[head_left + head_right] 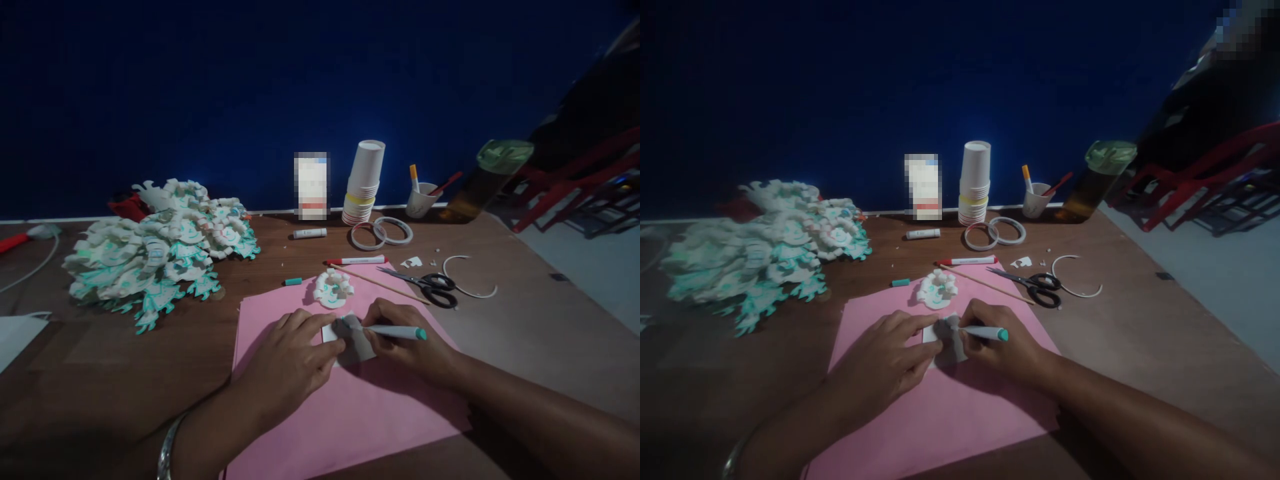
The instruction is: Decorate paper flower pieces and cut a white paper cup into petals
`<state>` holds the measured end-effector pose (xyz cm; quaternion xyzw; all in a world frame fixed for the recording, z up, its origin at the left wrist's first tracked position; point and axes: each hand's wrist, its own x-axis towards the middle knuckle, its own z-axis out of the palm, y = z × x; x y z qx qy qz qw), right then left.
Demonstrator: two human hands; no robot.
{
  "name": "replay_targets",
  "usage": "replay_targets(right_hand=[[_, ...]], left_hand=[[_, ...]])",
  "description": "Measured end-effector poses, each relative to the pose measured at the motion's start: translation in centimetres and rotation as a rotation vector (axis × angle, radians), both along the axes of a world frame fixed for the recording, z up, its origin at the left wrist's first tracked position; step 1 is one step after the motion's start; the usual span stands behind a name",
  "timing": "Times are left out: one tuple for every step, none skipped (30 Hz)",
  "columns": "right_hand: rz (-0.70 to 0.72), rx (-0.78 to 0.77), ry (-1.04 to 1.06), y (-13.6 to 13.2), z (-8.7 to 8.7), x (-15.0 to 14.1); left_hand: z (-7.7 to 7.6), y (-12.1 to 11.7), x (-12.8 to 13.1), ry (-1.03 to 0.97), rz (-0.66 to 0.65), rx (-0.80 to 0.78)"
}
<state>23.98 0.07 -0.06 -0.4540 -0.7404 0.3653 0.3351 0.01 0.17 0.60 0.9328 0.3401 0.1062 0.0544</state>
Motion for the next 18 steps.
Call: replay_targets(right_hand=[[-0.002, 0.005, 0.001, -0.01, -0.01, -0.01], [-0.002, 0.010, -0.001, -0.01, -0.02, -0.03], [-0.002, 0.017, -0.002, -0.01, -0.04, -0.05], [-0.002, 0.023, -0.002, 0.00, -0.05, -0.06], [-0.001, 0.029, 0.001, 0.01, -0.05, -0.07], [-0.001, 0.031, 0.001, 0.02, -0.05, -0.07], [-0.003, 0.035, -0.002, 0.04, -0.03, -0.07], [-0.008, 0.041, -0.007, 0.05, 0.00, -0.05], [-0.013, 0.047, -0.008, 0.05, 0.04, -0.03], [-0.020, 0.052, 0.000, 0.06, 0.09, 0.00], [-0.029, 0.058, 0.015, 0.06, 0.14, 0.03], [-0.040, 0.067, 0.034, 0.07, 0.19, 0.06], [-0.053, 0.080, 0.051, 0.07, 0.22, 0.08], [-0.066, 0.094, 0.060, 0.08, 0.25, 0.09], [-0.077, 0.108, 0.058, 0.08, 0.26, 0.10], [-0.080, 0.119, 0.046, 0.08, 0.27, 0.09], [-0.074, 0.124, 0.029, 0.07, 0.26, 0.09], [-0.063, 0.125, 0.012, 0.06, 0.25, 0.09]], left_hand=[[0.00, 0.00, 0.00, 0.002, -0.001, 0.000], [-0.01, 0.00, -0.01, 0.001, -0.001, 0.001], [-0.02, 0.00, -0.02, -0.002, -0.001, 0.002], [-0.04, 0.01, -0.03, -0.008, -0.002, 0.006], [-0.05, 0.01, -0.04, -0.013, -0.003, 0.010], [-0.06, 0.02, -0.05, -0.017, -0.004, 0.013], [-0.06, 0.02, -0.05, -0.020, -0.006, 0.017], [-0.05, 0.03, -0.05, -0.021, -0.008, 0.018], [-0.04, 0.03, -0.04, -0.021, -0.010, 0.017], [-0.01, 0.03, -0.03, -0.019, -0.008, 0.013], [0.01, 0.03, -0.01, -0.017, -0.007, 0.011], [0.04, 0.04, 0.01, -0.014, -0.005, 0.008], [0.06, 0.04, 0.04, -0.011, -0.006, 0.006], [0.08, 0.04, 0.06, -0.008, -0.005, 0.005], [0.10, 0.04, 0.09, -0.005, -0.005, 0.004], [0.11, 0.03, 0.11, -0.002, -0.004, 0.003], [0.12, 0.01, 0.13, 0.000, -0.003, 0.000], [0.12, -0.01, 0.14, 0.002, -0.001, -0.004]])
